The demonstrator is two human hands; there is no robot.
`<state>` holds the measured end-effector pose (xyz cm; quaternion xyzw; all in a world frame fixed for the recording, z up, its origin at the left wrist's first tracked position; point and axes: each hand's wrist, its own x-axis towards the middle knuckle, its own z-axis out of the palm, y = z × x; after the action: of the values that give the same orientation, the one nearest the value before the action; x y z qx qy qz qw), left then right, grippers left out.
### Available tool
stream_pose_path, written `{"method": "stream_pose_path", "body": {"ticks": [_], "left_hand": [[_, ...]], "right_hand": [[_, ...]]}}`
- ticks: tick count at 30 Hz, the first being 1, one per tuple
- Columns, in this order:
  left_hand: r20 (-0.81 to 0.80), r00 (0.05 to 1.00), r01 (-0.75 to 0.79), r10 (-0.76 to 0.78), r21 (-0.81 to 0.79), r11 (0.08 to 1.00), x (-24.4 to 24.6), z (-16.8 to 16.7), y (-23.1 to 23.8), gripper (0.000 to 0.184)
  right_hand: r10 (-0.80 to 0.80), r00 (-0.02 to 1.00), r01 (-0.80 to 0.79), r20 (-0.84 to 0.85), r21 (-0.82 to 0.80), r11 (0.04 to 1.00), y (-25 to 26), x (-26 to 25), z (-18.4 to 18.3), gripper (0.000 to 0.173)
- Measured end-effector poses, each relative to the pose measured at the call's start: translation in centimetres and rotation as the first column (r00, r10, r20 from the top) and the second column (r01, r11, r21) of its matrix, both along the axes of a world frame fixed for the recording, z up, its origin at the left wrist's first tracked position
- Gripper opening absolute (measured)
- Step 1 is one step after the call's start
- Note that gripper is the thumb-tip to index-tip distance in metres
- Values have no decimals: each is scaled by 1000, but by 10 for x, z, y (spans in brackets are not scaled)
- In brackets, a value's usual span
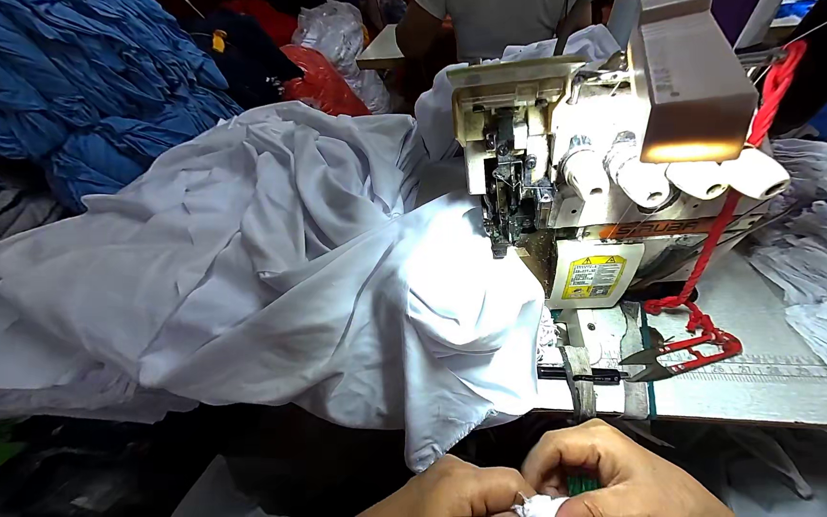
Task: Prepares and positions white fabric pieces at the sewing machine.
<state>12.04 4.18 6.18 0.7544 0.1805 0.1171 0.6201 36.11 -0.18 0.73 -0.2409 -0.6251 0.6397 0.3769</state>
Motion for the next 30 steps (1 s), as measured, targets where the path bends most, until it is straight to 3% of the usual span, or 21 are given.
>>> {"method": "stream_pose_path", "body": {"ticks": [4,8,15,18,23,27,30], "left_hand": [[-15,1000,-2,3,60,998,-2,-1,2,24],[-34,993,-106,116,213,971,-3,-4,1,21],[1,990,-137,142,271,953,2,-9,-5,19],[-26,985,-159,170,236,959,7,-10,-9,21],[9,970,-235,241,264,936,13,-11,-14,21],[-6,932,-354,363,201,913,14,-8,-21,20],[31,914,-404,405,183,896,13,-6,-28,28]], "right_hand": [[-26,999,31,-35,139,990,2,0,-9,27],[-134,991,132,-6,214,968,-5,-1,-7,28],[-193,976,168,101,220,961,-20,1,-4,26],[-249,954,209,167,222,952,-21,-5,10,35],[-338,864,249,372,268,931,-22,-15,32,33],[-496,711,218,498,515,829,-26,-20,43,35],[-614,601,161,512,674,721,-30,-23,41,14]]}}
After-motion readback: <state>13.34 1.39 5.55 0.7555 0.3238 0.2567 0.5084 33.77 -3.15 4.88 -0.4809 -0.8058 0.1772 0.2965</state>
